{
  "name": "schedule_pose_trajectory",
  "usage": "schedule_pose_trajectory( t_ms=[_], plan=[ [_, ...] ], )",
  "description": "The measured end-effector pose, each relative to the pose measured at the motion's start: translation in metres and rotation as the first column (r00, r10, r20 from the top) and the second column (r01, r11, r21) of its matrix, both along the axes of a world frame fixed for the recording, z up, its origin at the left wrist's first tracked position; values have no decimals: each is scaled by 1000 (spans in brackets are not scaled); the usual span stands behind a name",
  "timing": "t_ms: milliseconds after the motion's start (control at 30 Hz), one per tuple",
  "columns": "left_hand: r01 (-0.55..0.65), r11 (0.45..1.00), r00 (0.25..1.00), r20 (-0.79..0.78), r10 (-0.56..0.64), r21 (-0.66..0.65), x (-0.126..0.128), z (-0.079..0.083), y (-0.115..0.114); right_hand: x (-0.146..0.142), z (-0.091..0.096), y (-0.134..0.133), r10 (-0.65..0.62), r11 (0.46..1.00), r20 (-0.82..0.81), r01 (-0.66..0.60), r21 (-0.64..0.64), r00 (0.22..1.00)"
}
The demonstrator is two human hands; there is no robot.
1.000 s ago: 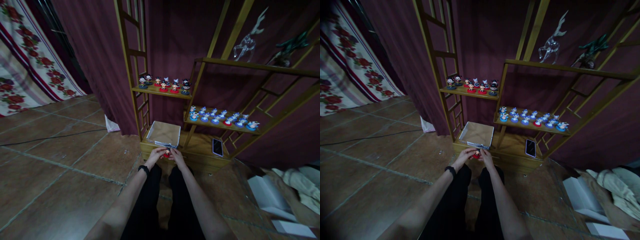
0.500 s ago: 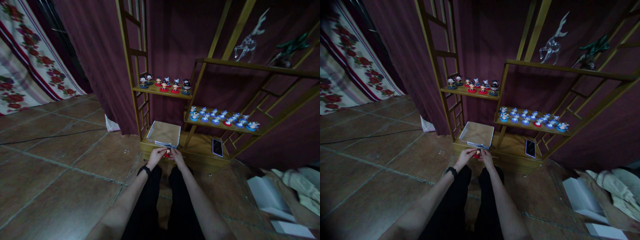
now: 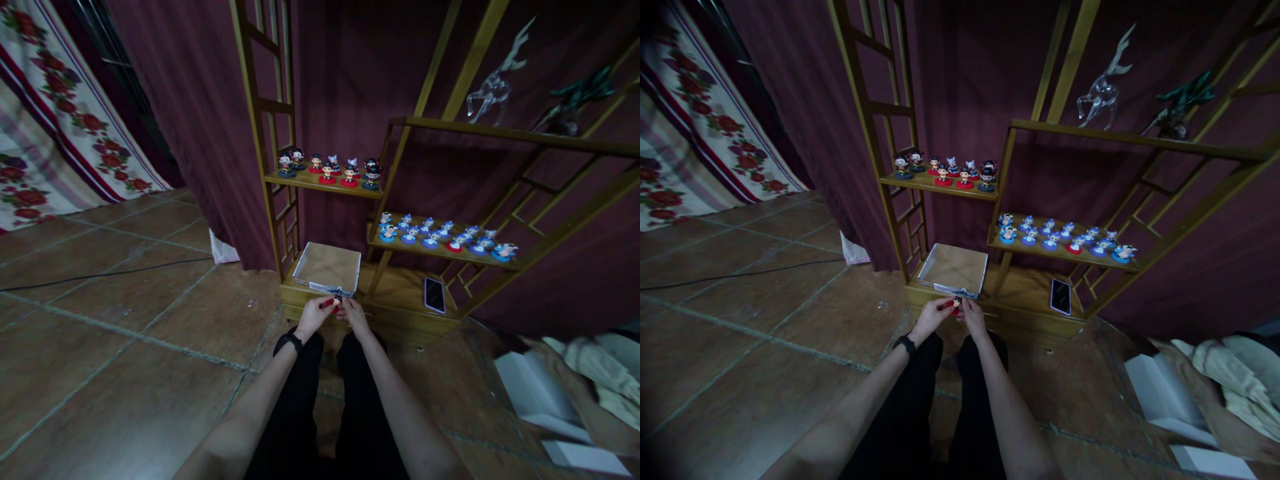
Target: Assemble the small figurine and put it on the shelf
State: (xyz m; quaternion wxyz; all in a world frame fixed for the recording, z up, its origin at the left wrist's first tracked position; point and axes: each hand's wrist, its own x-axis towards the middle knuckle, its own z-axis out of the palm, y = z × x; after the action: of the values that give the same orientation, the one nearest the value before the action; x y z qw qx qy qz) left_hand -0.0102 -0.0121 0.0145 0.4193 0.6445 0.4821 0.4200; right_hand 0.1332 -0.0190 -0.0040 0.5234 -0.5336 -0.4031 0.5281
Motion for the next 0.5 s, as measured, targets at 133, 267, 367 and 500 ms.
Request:
schedule_pose_trajectory(
  t_ms=[133,267,367,500],
  plan=[
    [58,997,989,140,-51,-51,3,-2,5,0,1,1,0,1000,8,0,-5,1000],
    [122,969,960,272,-60,-215,3,0,6,0,4,1,32,999,24,-33,17,999],
    [144,950,949,312,-53,-276,1,2,6,0,7,0,63,995,41,-66,74,997],
    [181,924,935,350,-55,-337,-2,2,5,0,7,-1,90,990,67,-97,107,994]
  ],
)
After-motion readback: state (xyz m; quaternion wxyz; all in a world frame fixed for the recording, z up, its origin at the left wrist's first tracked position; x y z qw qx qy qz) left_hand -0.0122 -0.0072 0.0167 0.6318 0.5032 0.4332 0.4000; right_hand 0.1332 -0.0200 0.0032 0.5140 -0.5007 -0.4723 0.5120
